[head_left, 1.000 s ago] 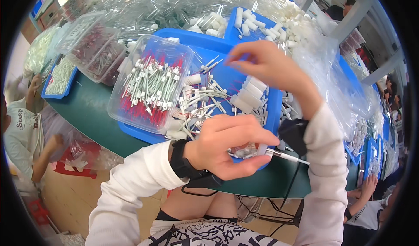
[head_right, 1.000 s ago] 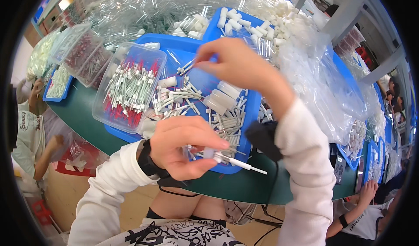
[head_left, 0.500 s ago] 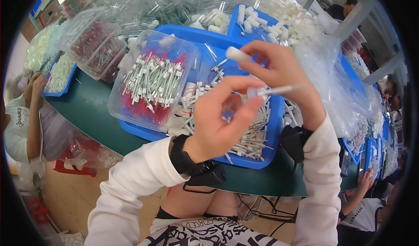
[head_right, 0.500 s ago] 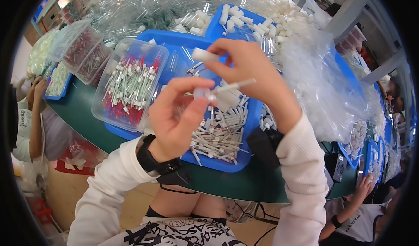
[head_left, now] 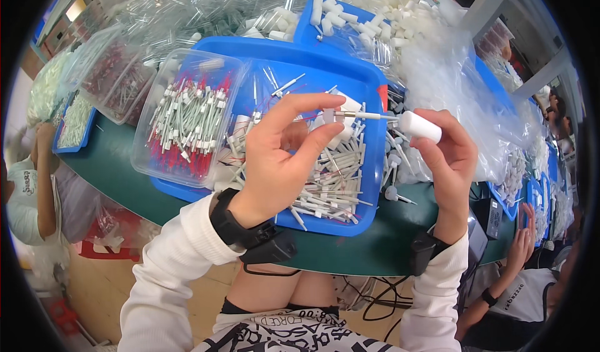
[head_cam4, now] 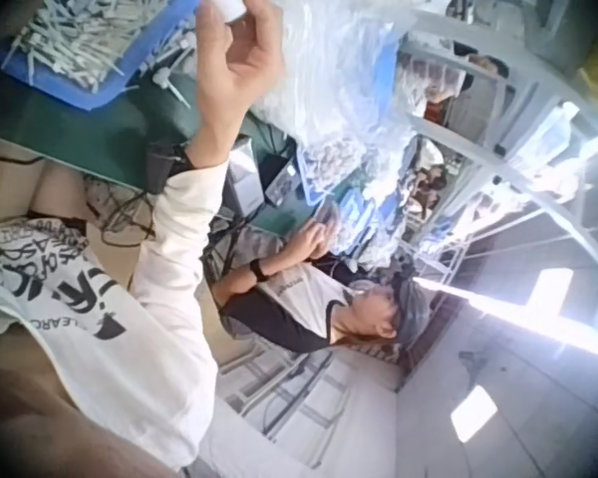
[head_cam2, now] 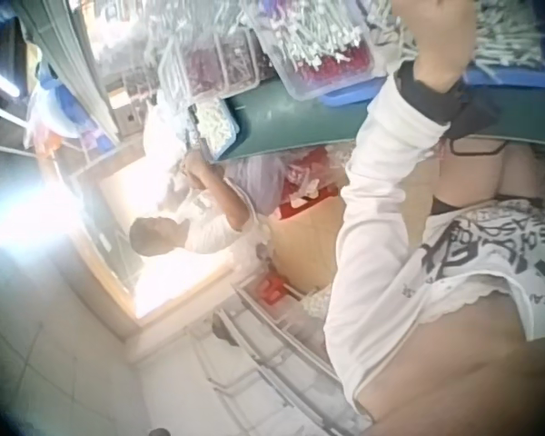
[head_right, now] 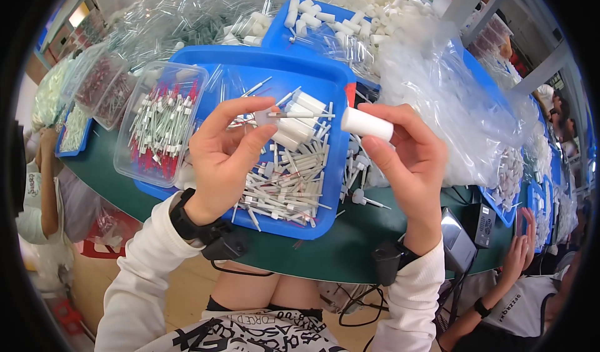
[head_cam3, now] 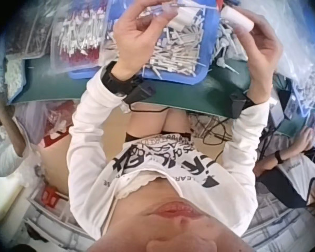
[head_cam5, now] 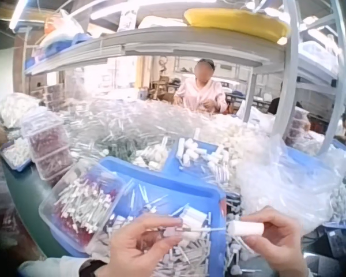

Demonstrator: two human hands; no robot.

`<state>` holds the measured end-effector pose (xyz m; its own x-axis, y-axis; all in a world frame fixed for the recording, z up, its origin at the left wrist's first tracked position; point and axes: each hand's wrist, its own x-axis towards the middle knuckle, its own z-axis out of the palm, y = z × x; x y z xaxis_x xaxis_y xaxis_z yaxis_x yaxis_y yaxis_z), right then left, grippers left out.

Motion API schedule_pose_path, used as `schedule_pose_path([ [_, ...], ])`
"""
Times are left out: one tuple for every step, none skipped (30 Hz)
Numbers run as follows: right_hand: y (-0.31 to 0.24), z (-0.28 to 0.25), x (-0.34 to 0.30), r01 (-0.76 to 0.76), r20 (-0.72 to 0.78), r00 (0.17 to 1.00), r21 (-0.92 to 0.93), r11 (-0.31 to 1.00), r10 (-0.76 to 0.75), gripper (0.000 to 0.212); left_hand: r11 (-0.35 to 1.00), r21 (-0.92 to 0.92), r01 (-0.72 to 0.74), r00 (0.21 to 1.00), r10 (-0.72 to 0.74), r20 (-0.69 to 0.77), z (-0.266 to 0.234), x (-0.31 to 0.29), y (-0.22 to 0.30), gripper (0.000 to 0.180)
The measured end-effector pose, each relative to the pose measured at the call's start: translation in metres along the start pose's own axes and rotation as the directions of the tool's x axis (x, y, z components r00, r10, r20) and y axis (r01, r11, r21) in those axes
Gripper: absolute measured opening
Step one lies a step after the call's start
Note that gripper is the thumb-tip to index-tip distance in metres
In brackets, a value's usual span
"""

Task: The person repeatedly picks up small white cylindrical plastic components and thin white sticks with red tips from a blue tray. They insert the stick into the cylinder and rotate it to secure the fit. The person handles the items one at a time, performing the same assembly action throughout the clip.

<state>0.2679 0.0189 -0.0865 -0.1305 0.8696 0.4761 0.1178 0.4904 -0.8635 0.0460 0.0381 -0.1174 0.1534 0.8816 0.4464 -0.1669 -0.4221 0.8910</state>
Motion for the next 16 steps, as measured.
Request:
schedule_pose_path([
  [0.002,0.001,0.0,0.03,0.016,0.999,-0.011,0.999,-0.03,0.028,1.0,0.007,-0.012,1.0,0.012,0.011,0.001,0.0,0.0,0.027],
  [0.003,0.002,-0.001,0.06,0.033,0.998,-0.022,0.998,-0.06,0.03,1.0,0.012,-0.024,1.0,0.023,0.021,0.002,0.0,0.0,0.027],
  [0.004,0.004,-0.001,0.075,0.034,0.997,-0.032,0.997,-0.073,0.03,0.999,0.018,-0.036,0.999,0.036,0.029,0.002,0.001,-0.001,0.027],
  [0.004,0.005,-0.001,0.089,0.035,0.996,-0.044,0.995,-0.087,0.03,0.998,0.037,-0.044,0.999,0.043,0.032,0.001,0.0,-0.001,0.027],
  [0.005,0.006,-0.002,0.103,0.037,0.994,-0.055,0.993,-0.101,0.031,0.997,0.056,-0.052,0.998,0.05,0.036,0.0,0.0,-0.003,0.026],
  [0.005,0.005,-0.003,0.12,0.052,0.992,-0.096,0.988,-0.115,0.031,0.995,0.075,-0.062,0.998,0.059,0.038,-0.001,0.0,-0.004,0.026],
  [0.006,0.003,-0.004,0.137,0.068,0.989,-0.136,0.981,-0.129,0.031,0.995,0.076,-0.061,0.997,0.058,0.041,0.0,0.001,-0.005,0.025],
  [0.006,0.002,-0.005,0.155,0.085,0.986,-0.175,0.972,-0.142,0.031,0.995,0.076,-0.061,0.997,0.058,0.044,0.001,0.001,-0.006,0.023],
  [0.005,0.004,-0.006,0.143,0.084,0.988,-0.192,0.971,-0.129,0.031,0.995,0.077,-0.059,0.997,0.056,0.047,0.002,0.001,-0.008,0.022],
  [0.003,0.008,-0.006,0.131,0.083,0.99,-0.209,0.969,-0.116,0.031,0.997,0.075,-0.026,0.998,0.022,0.057,0.002,0.0,-0.008,0.022],
  [0.002,0.01,-0.007,0.118,0.082,0.991,-0.226,0.967,-0.102,0.03,0.997,0.073,0.007,0.998,-0.011,0.066,0.001,0.0,-0.007,0.022],
  [0.001,0.011,-0.008,0.079,0.077,0.995,-0.158,0.984,-0.068,0.031,0.996,0.069,0.052,0.994,-0.058,0.087,0.0,0.0,-0.005,0.023],
  [0.0,0.011,-0.01,0.039,0.075,0.997,-0.089,0.995,-0.033,0.032,0.993,0.066,0.099,0.988,-0.106,0.108,-0.001,0.0,-0.002,0.023],
  [0.001,0.012,-0.011,-0.001,0.075,0.997,-0.019,1.0,0.002,0.033,0.985,0.065,0.159,0.976,-0.167,0.139,-0.003,0.0,0.004,0.024],
  [0.001,0.009,-0.011,0.0,0.096,0.995,-0.024,1.0,0.003,0.033,0.974,0.066,0.217,0.96,-0.225,0.169,-0.003,0.001,0.009,0.024],
  [0.003,0.003,-0.011,0.0,0.118,0.993,-0.028,1.0,0.003,0.032,0.976,0.044,0.212,0.961,-0.216,0.173,-0.004,0.001,0.008,0.024],
])
